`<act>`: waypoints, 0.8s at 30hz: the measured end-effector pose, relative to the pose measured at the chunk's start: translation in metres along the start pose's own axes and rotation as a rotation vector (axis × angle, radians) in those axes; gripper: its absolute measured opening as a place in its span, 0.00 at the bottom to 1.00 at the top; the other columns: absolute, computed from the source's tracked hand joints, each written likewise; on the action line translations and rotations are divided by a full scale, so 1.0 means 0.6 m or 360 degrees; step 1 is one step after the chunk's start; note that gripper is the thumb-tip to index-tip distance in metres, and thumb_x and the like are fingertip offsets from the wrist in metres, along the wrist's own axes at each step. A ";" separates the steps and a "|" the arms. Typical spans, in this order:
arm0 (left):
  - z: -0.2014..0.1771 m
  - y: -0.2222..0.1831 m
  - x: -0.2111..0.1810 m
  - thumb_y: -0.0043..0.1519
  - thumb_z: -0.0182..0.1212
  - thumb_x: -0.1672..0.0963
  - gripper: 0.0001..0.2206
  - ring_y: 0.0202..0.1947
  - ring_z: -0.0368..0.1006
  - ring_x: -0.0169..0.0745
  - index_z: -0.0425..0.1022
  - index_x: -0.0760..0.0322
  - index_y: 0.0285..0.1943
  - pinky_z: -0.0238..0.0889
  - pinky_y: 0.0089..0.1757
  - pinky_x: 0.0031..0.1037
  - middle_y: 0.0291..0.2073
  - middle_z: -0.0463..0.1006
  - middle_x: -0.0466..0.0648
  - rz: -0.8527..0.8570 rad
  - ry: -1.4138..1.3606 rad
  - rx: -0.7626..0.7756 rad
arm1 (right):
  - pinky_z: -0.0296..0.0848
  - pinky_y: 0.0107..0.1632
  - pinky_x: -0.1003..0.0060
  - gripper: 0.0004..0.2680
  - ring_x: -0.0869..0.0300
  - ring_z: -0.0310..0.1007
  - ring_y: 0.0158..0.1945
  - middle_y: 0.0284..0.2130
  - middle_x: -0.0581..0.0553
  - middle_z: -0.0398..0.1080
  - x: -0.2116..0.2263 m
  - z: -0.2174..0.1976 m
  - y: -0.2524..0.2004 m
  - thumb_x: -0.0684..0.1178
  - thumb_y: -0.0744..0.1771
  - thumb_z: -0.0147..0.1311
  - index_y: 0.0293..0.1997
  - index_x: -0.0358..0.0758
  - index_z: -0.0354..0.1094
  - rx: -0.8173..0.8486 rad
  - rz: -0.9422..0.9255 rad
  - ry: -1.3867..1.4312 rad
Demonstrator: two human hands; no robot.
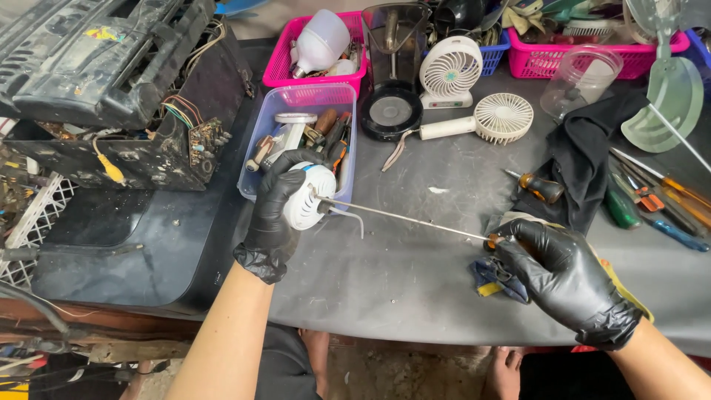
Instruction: The person is reassembling a small fan motor housing, using a screwdriver to align internal components.
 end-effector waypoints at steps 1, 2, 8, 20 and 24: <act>-0.003 0.001 0.003 0.53 0.56 0.55 0.12 0.30 0.70 0.45 0.73 0.65 0.43 0.64 0.24 0.25 0.38 0.74 0.55 0.0000 0.0001 0.0000 | 0.69 0.50 0.67 0.07 0.60 0.75 0.43 0.38 0.48 0.75 -0.002 -0.001 -0.001 0.47 0.67 0.48 0.37 0.39 0.72 0.0000 0.0000 0.0001; -0.006 0.002 0.006 0.54 0.55 0.55 0.12 0.29 0.70 0.45 0.73 0.65 0.44 0.64 0.24 0.25 0.38 0.73 0.56 -0.0007 -0.0017 0.0013 | 0.69 0.47 0.67 0.07 0.61 0.73 0.39 0.35 0.49 0.74 -0.005 -0.001 -0.002 0.47 0.67 0.47 0.35 0.39 0.72 0.0011 0.0034 0.0004; 0.004 0.011 0.026 0.56 0.54 0.56 0.11 0.21 0.67 0.46 0.71 0.69 0.43 0.64 0.23 0.29 0.31 0.71 0.58 0.0086 -0.0043 0.0070 | 0.69 0.43 0.68 0.06 0.65 0.73 0.36 0.31 0.51 0.76 -0.043 0.001 -0.005 0.47 0.67 0.50 0.35 0.40 0.74 -0.0042 0.0122 -0.0025; -0.020 0.028 0.036 0.57 0.54 0.53 0.12 0.33 0.73 0.45 0.73 0.65 0.43 0.71 0.32 0.33 0.36 0.76 0.53 0.0229 0.0089 -0.0320 | 0.69 0.48 0.64 0.09 0.61 0.75 0.44 0.41 0.45 0.79 -0.101 -0.087 0.014 0.49 0.65 0.54 0.45 0.40 0.78 0.0059 0.1100 -0.0155; -0.011 0.022 0.033 0.56 0.53 0.53 0.13 0.39 0.74 0.45 0.72 0.64 0.44 0.70 0.38 0.32 0.38 0.76 0.52 0.0190 0.0127 -0.0271 | 0.67 0.57 0.60 0.18 0.54 0.74 0.55 0.51 0.47 0.77 -0.071 -0.103 0.026 0.62 0.65 0.47 0.55 0.51 0.75 0.0414 0.1480 -0.0568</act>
Point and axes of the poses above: each hand's wrist, its own y-axis towards the middle knuckle, its own z-axis out of the palm, x = y × z, the point moved 2 cm from there along y, towards the middle knuckle
